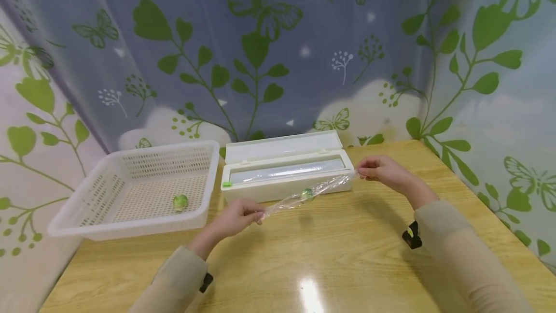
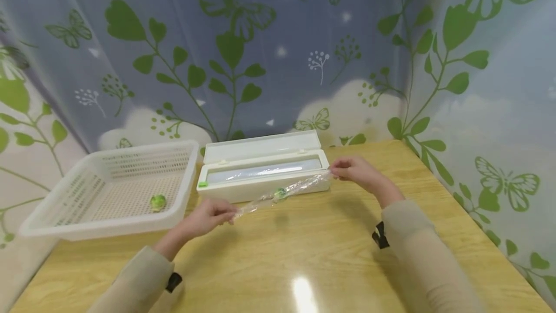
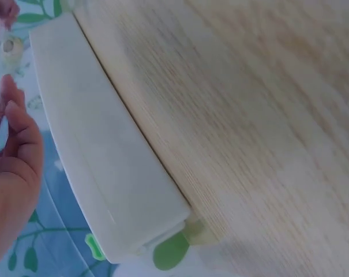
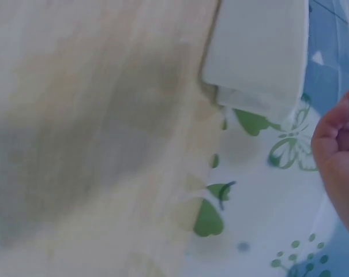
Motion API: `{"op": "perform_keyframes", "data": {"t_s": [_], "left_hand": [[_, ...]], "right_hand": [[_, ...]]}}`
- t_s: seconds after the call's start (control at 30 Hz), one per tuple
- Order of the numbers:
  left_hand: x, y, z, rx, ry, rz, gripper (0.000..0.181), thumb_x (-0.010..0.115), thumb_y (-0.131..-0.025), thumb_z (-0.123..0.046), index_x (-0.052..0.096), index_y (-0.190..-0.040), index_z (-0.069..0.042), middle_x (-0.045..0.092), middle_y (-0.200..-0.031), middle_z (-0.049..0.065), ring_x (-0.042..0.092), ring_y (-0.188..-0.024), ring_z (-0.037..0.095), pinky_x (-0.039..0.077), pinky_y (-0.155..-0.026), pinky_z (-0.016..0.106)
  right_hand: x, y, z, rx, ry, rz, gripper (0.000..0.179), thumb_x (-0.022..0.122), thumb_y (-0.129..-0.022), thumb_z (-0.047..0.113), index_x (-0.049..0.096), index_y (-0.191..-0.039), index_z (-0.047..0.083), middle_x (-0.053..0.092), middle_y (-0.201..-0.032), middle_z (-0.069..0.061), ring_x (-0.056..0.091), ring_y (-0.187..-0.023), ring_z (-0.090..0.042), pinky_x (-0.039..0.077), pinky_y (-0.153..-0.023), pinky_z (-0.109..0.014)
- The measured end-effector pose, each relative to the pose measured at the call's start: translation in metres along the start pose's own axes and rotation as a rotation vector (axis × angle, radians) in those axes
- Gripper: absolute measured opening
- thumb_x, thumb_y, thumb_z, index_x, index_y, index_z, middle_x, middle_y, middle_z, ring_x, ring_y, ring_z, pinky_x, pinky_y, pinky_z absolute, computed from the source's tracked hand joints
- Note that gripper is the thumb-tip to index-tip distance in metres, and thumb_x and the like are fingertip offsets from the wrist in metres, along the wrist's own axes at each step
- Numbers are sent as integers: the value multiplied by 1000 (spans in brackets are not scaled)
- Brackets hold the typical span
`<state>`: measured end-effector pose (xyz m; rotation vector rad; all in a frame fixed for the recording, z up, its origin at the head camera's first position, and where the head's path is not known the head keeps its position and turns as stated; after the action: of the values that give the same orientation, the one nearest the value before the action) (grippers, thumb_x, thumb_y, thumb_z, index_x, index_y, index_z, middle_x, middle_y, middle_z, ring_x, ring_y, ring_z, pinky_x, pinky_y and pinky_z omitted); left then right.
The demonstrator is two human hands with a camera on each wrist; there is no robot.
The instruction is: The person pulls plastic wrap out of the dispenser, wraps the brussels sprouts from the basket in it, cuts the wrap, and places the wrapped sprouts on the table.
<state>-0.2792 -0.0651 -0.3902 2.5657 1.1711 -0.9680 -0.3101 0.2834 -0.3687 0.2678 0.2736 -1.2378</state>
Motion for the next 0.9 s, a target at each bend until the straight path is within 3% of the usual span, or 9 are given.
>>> {"op": "perform_keyframes", "data": {"t_s": [0.17,0.27,0.47,0.63,0.9], "left_hand": [[10,7,-10,-10,-57,3,14,56,-86,-8,59,-96,1,60,-82,4,57,-75,14,48,-65,26],[19,10,-20,25,-111,16,9,59,-85,-10,53,-90,-5,58,-80,-2,55,-75,10,46,-62,24],[48,18,-41,76,-111,149,9,59,-83,-5,54,-78,-10,56,-74,-8,54,-72,3,46,-65,19],[77,28,-51,42,-116,282,4,59,-84,-6,62,-82,-8,60,-75,-9,53,-69,-3,45,-64,13],[105,42,-60,82,-117,480,8,59,-84,-10,65,-85,-3,62,-75,-8,53,-67,-8,43,-62,9]], "right_hand": [[3,-10,15,-9,124,-86,29,48,-91,12,51,-110,-10,55,-90,-11,51,-85,-25,43,-71,-29],[6,-18,23,2,168,-145,30,47,-92,12,49,-113,-9,55,-95,-14,51,-90,-30,43,-71,-29],[20,-37,43,-22,174,-232,25,47,-91,10,47,-108,-8,52,-97,-19,50,-92,-35,43,-77,-41],[48,-51,59,-77,191,-189,18,50,-89,6,47,-102,-6,54,-90,-18,52,-88,-35,43,-75,-42],[97,-68,66,-150,321,-94,7,57,-85,8,55,-89,3,59,-81,-7,56,-75,-19,43,-65,-31]]}}
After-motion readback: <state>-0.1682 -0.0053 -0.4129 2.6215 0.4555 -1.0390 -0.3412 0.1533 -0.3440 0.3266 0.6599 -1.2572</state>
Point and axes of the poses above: each hand's wrist, its own y-axis away from the middle knuckle, its own x-axis out of the palm, z = x × y, the point moved 5 cm from there along -y, towards the middle knuckle
